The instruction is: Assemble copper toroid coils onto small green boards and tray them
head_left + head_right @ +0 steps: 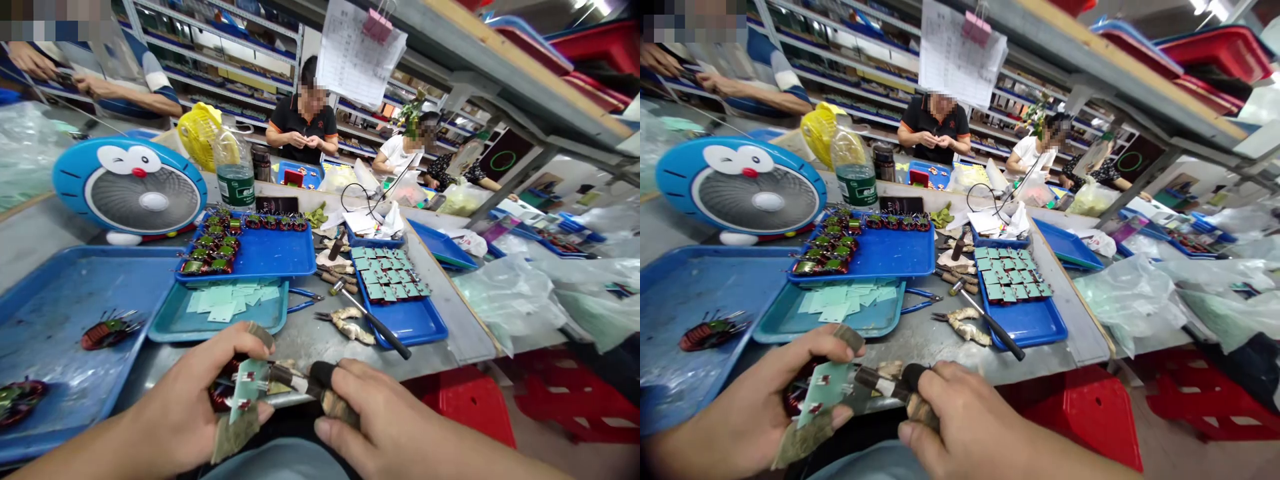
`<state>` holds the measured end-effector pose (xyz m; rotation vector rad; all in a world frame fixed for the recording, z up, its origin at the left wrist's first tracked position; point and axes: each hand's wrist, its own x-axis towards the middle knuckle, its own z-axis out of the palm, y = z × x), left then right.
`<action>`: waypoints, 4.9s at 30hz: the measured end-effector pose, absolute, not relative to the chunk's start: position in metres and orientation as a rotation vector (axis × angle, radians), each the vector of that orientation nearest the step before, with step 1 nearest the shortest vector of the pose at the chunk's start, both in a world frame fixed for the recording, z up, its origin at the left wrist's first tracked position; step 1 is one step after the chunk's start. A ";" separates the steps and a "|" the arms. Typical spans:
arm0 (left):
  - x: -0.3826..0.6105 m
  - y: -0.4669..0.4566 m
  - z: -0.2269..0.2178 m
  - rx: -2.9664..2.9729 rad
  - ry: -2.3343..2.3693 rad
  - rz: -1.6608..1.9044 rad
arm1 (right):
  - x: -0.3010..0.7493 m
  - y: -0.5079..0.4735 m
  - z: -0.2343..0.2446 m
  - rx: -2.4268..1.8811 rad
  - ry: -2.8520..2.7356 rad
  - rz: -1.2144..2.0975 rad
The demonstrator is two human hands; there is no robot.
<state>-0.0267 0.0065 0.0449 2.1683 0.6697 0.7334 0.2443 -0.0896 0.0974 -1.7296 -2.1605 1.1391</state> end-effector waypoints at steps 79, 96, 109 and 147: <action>0.021 -0.009 0.012 1.010 0.861 0.674 | 0.226 -0.082 0.016 -1.579 -1.301 1.100; 0.018 -0.011 0.009 1.080 0.879 0.622 | 0.250 -0.079 0.047 -1.671 -1.500 1.000; 0.025 -0.021 0.028 1.459 0.938 0.599 | 0.265 -0.076 0.093 -1.655 -2.347 0.937; 0.025 -0.005 0.041 1.821 0.818 0.582 | 0.278 -0.079 0.101 -1.677 -2.557 0.614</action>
